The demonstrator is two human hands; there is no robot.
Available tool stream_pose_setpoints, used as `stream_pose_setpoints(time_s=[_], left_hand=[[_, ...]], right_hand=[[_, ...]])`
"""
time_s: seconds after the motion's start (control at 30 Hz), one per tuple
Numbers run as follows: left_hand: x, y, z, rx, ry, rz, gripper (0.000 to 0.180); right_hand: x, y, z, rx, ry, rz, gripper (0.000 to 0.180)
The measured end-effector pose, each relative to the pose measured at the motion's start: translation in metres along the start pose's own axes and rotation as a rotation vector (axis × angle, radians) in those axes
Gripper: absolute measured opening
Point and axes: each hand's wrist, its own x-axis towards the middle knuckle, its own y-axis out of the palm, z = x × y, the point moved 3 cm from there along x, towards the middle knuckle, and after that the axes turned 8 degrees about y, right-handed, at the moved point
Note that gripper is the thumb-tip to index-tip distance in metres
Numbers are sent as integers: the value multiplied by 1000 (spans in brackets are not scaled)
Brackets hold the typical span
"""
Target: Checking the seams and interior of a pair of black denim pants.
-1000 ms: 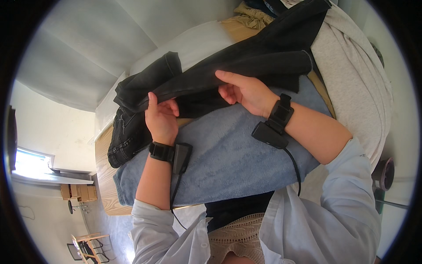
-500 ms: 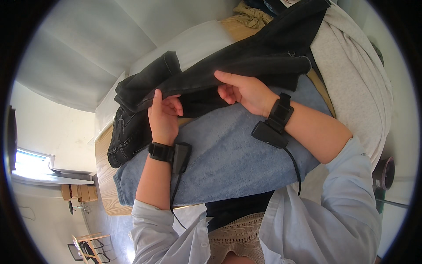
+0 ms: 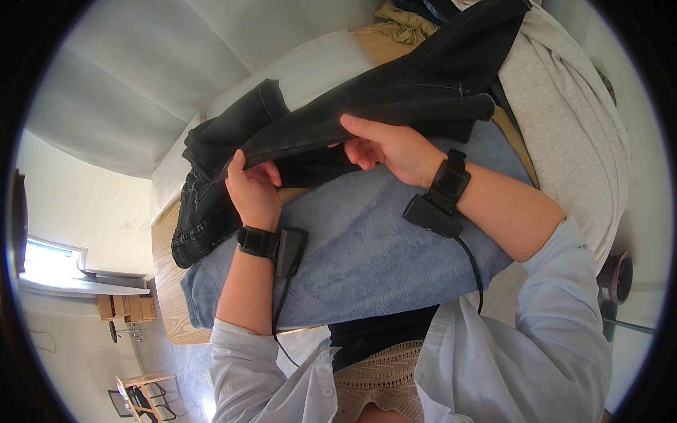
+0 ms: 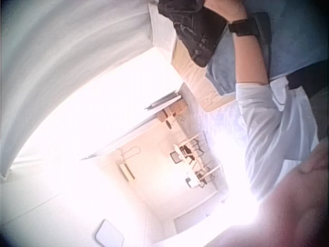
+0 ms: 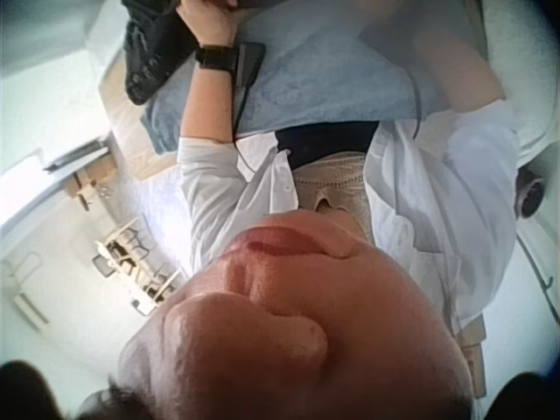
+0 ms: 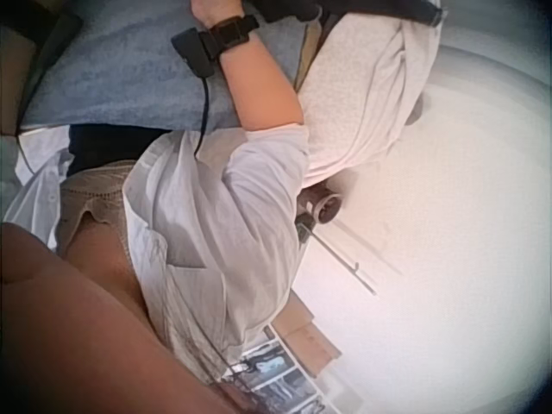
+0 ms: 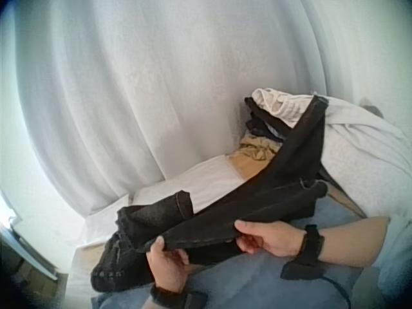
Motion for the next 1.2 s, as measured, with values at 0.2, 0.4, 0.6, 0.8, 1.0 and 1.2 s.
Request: stream_pose_setpoints(time_s=[0.2,0.4,0.6,0.8,1.0,1.2], left_hand=[[-1,0,1,77,-6,135,45],[-6,7,5,93,-177,289,48],[-6,4,4,134,-136,144,43],[2,-9,11,-90,2,2,40],[6,-13,15,-167,-36,42,41],[1,-7,11,-172,-106,47,50]], right_hand=[[0,0,1,-7,-6,-2,39],[2,-1,-3,-39,-13,-2,42],[0,-1,-1,23,-66,5,40],[1,-4,-2,55,-89,-16,41],[1,-3,-5,-33,-64,-19,42],[2,-3,-3,13,-53,-29,43]])
